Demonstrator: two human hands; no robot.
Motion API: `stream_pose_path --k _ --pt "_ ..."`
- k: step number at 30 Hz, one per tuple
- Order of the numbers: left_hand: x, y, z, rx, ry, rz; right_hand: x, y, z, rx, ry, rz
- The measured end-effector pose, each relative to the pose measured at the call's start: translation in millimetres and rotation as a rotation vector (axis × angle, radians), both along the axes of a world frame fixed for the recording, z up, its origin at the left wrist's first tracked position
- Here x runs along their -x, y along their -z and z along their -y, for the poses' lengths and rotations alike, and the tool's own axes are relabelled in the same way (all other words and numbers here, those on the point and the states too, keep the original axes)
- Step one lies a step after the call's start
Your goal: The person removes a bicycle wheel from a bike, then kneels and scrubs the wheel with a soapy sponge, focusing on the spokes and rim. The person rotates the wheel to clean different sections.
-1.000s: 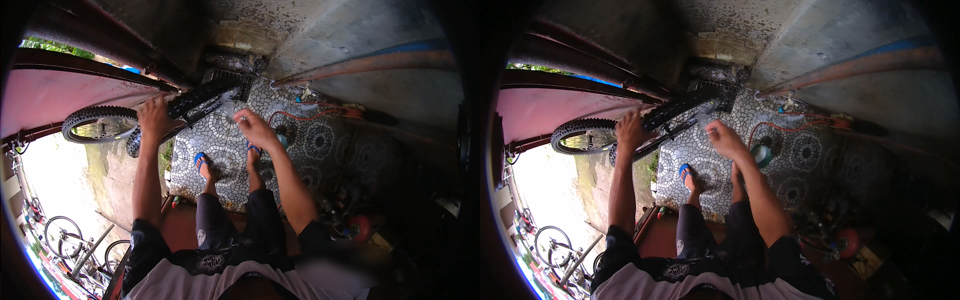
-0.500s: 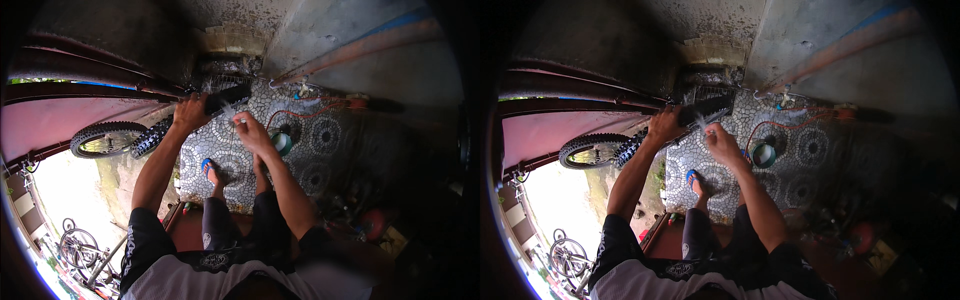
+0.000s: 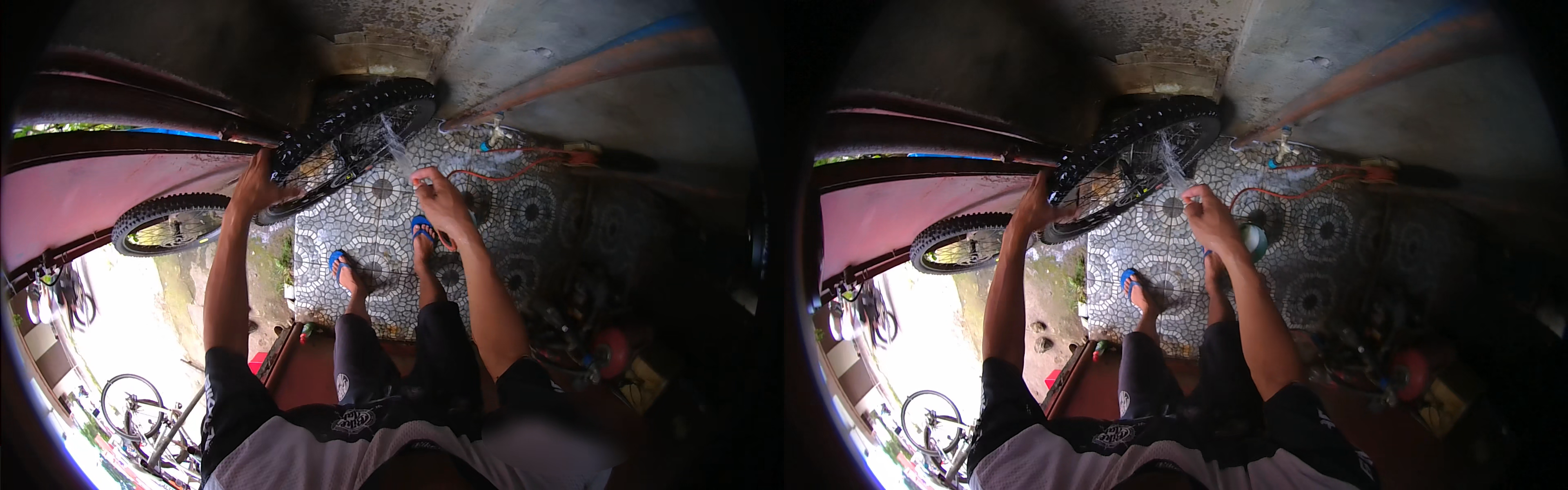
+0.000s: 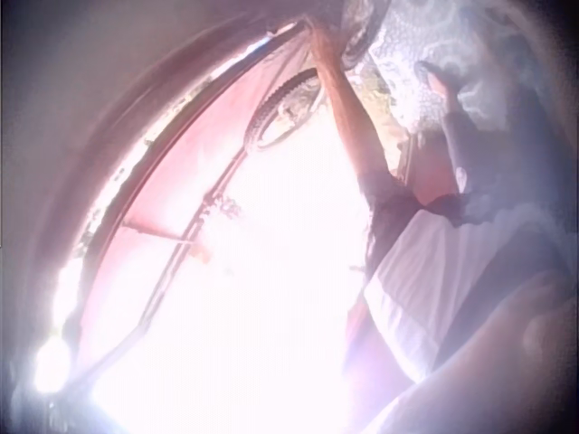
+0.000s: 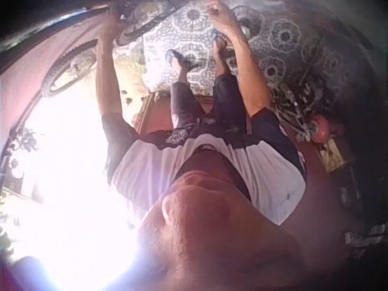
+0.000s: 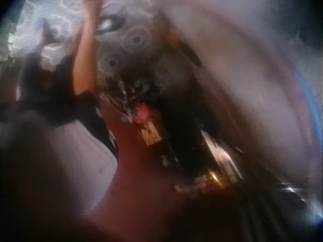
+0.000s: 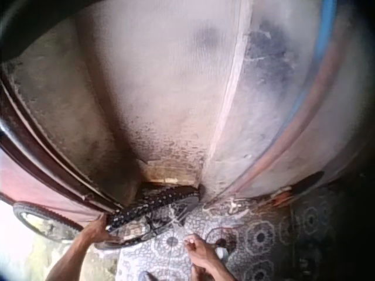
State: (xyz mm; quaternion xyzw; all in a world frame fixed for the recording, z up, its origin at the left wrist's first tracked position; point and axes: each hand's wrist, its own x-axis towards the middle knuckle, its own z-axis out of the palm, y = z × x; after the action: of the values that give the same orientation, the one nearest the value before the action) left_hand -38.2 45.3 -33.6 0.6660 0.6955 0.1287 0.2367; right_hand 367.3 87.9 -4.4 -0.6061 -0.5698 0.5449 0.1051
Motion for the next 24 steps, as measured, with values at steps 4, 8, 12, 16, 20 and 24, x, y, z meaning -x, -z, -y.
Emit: stream_pose_path --k 4,8,12,16,20,24 --pt "-31.4 -11.7 -76.4 0.06 -0.15 -0.197 43.8 10.1 19.9 0.154 -0.186 -0.31" --pt "-48.7 -13.5 -87.0 0.082 -0.198 -0.339 54.6 49.4 28.5 0.23 -0.11 -0.144" --pt "-53.9 -15.3 -75.5 0.064 -0.224 -0.231 42.8 100.9 41.1 0.384 0.149 -0.231" --pt "-62.1 -17.7 -73.6 0.084 -0.234 -0.186 41.5 149.0 67.1 0.173 0.091 -0.095" --pt "-74.1 -17.9 -72.7 0.082 -0.253 -0.209 50.0 172.9 82.2 -0.078 0.077 -0.122" --pt "-81.8 -17.3 -71.0 0.082 -0.257 -0.229 52.5 166.3 75.3 -0.029 0.224 -0.059"
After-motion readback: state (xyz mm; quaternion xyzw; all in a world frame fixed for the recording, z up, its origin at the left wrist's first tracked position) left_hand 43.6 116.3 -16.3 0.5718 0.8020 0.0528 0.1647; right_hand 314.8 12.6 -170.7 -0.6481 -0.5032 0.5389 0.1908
